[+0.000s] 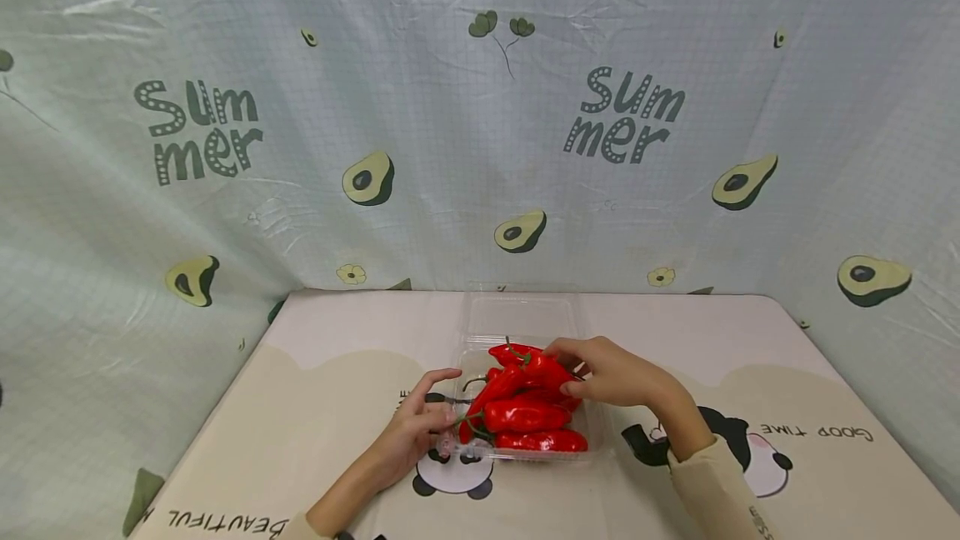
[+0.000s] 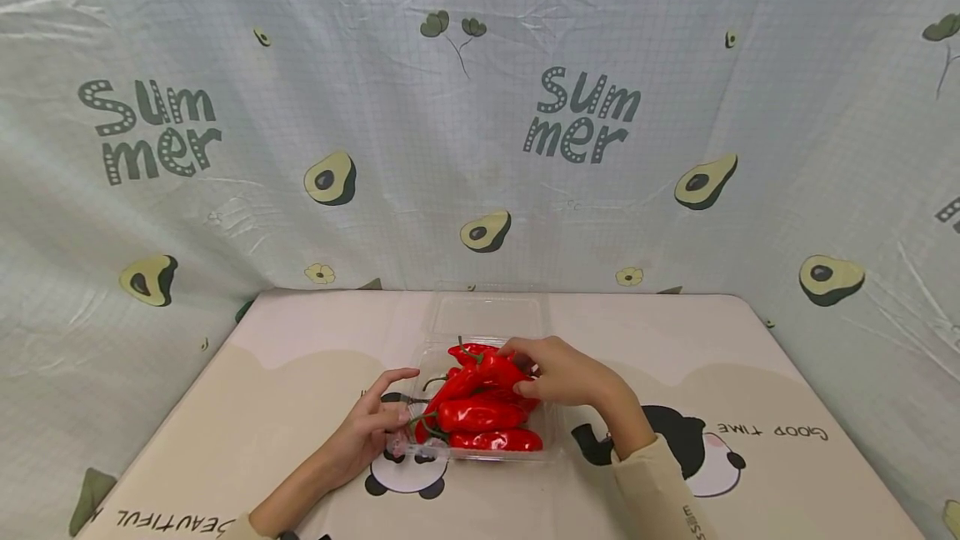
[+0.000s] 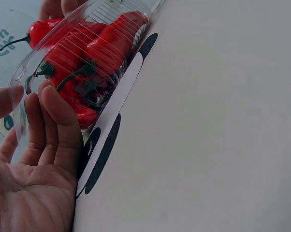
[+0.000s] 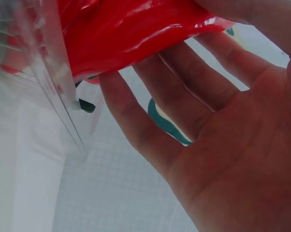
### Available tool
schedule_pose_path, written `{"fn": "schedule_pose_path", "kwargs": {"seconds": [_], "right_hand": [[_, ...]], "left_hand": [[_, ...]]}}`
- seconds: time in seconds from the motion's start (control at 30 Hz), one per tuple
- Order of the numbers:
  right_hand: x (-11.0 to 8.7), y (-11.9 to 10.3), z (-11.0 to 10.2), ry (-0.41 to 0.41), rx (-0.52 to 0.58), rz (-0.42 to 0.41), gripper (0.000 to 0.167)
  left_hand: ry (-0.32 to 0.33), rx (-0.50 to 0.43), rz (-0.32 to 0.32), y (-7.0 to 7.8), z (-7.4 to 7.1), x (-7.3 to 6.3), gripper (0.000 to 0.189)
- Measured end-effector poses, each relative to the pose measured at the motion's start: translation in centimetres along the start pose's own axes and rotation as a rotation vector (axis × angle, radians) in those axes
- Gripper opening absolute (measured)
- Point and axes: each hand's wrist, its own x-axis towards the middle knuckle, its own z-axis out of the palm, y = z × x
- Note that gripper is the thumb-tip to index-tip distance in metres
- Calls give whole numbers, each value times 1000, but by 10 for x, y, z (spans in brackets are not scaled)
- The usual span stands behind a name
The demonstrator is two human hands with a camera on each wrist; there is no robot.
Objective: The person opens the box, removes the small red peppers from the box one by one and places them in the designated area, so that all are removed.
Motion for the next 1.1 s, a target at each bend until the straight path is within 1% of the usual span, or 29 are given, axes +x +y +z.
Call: {"fn": "schedule_pose_path", "kwargs": {"seconds": [0.3, 0.83, 1.1], "right_hand": [[0, 0, 0, -1, 17, -4, 39], [1, 1, 0, -7, 29, 3, 40], [1, 4, 0, -5, 27, 0, 40]], "left_hand": [[4, -8, -7, 0, 0, -1, 62], [2, -12, -7, 1, 0, -1, 65], [5, -2, -7, 1, 1, -1, 62]]}}
